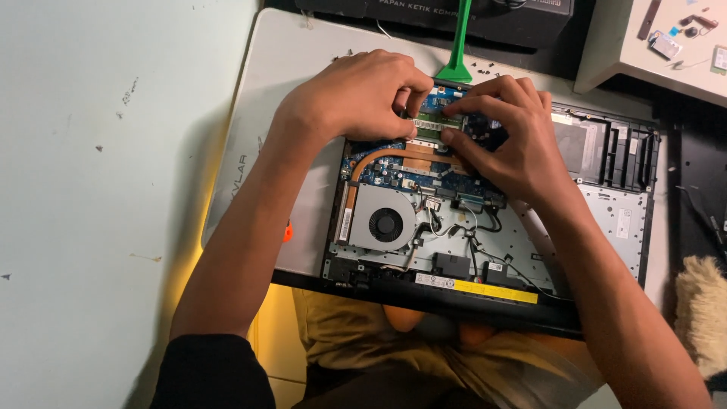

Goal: The person cleans a RAM module and a hard drive with a brush, then installs them into the laptop. The person uses a screwdriver to secure the hard drive in place.

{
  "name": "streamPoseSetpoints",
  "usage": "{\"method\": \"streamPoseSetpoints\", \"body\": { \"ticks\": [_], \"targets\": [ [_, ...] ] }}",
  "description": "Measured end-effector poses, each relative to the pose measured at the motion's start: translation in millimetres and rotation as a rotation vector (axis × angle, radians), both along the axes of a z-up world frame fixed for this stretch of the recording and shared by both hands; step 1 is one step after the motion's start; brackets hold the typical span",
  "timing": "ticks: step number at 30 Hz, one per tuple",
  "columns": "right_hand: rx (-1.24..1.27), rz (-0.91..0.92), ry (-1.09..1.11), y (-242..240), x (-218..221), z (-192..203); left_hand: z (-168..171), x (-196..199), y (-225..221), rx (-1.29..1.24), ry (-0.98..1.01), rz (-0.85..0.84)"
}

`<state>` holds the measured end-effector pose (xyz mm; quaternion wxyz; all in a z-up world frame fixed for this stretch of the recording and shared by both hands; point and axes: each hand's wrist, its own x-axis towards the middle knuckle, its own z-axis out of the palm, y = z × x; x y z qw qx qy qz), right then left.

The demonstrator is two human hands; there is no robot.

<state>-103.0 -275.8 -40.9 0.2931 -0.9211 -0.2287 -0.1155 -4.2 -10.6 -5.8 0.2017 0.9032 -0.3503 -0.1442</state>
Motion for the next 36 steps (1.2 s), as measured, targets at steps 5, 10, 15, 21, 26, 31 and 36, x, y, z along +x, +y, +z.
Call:
{"method": "streamPoseSetpoints", "body": {
  "ticks": [5, 10, 15, 21, 26, 31, 36],
  "targets": [
    [0.016, 0.006, 0.019, -0.8, 0.3, 0.2, 0.2, -1.5, -1.2, 0.002, 0.008, 0.015],
    [0.018, -0.002, 0.037, 0.2, -0.1, 2.7, -6.5, 3.1, 1.0, -0.026, -0.001, -0.018],
    [0.01, -0.011, 0.046, -0.8, 1.8, 0.3, -1.4, 4.2, 3.3, -0.05, 0.033, -0.023],
    [0.014, -0.019, 0.031, 0.5, 0.1, 0.7, 3.4, 0.2, -0.7, -0.039, 0.077, 0.037],
    [0.011, -0.012, 0.016, -2.3, 3.6, -1.5, 0.6, 4.5, 3.0, -0.037, 0.037, 0.001],
    [-0.005, 0.075, -0.036, -8.9, 7.5, -3.2, -0.7, 18.4, 20.3, -0.424, -0.02, -0.145],
    [-0.013, 0.102, -0.067, -15.5, 14.0, -10.5, 27.1, 16.6, 54.6, -0.708, -0.243, -0.059]
  ]
}}
